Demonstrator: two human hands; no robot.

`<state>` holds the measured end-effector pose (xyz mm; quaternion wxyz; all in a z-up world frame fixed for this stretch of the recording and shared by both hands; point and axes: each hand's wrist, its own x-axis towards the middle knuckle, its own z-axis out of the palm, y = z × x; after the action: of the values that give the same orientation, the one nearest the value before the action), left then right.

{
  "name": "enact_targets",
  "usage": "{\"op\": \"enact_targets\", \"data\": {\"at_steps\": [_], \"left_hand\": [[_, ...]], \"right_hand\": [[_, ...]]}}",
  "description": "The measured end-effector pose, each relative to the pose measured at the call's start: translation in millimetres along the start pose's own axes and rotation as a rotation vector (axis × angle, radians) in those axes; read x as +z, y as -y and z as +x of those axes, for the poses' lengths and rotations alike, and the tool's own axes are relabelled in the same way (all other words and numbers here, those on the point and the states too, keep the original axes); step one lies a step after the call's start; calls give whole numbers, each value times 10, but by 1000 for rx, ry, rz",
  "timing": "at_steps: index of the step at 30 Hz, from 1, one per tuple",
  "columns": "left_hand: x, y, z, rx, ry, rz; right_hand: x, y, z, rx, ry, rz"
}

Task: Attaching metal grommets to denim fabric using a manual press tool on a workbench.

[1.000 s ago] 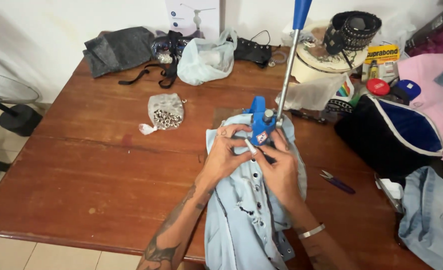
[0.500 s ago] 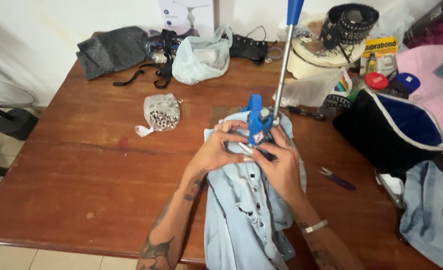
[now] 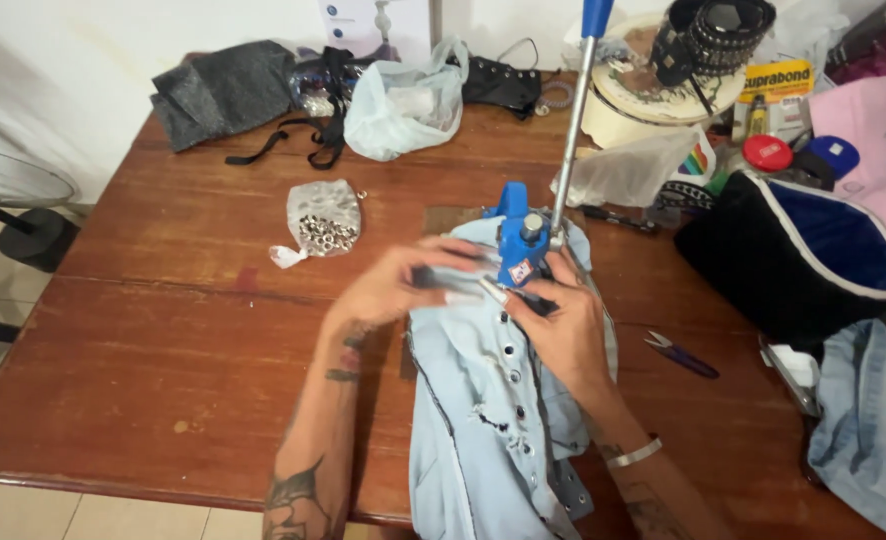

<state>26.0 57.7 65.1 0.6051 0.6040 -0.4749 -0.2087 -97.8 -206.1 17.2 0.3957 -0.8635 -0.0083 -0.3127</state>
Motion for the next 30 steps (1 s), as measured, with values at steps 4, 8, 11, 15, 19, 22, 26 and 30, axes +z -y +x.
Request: {"op": "enact_targets", "data": {"at_steps": [4,8,11,15,19,22,26,30], "left_hand": [[-95,-654,290,20,-470,209],[-263,-1108,1084,187,-506,340],[-171,-1307,1945,214,-557,331],[-126,-1374,2554,13,-478,-142],[396,-2042,2111,208,-429,-38],[829,-2401,1559,340,-395,27],[1342,-1978,898,508,-273,-63],[1608,-2102,564,483,-325,-27]], "right_hand": [[-17,131,72,36,-9,-3],[-3,3,-44,116,15,-14],[10,-58,-45,81,8,5],[-3,-21,-58,87,-12,26],[-5,-68,-64,111,-4,106],[4,-126,-69,116,11,134],[82,-247,-23,85,4,152],[133,-291,-195,67,18,124]]}}
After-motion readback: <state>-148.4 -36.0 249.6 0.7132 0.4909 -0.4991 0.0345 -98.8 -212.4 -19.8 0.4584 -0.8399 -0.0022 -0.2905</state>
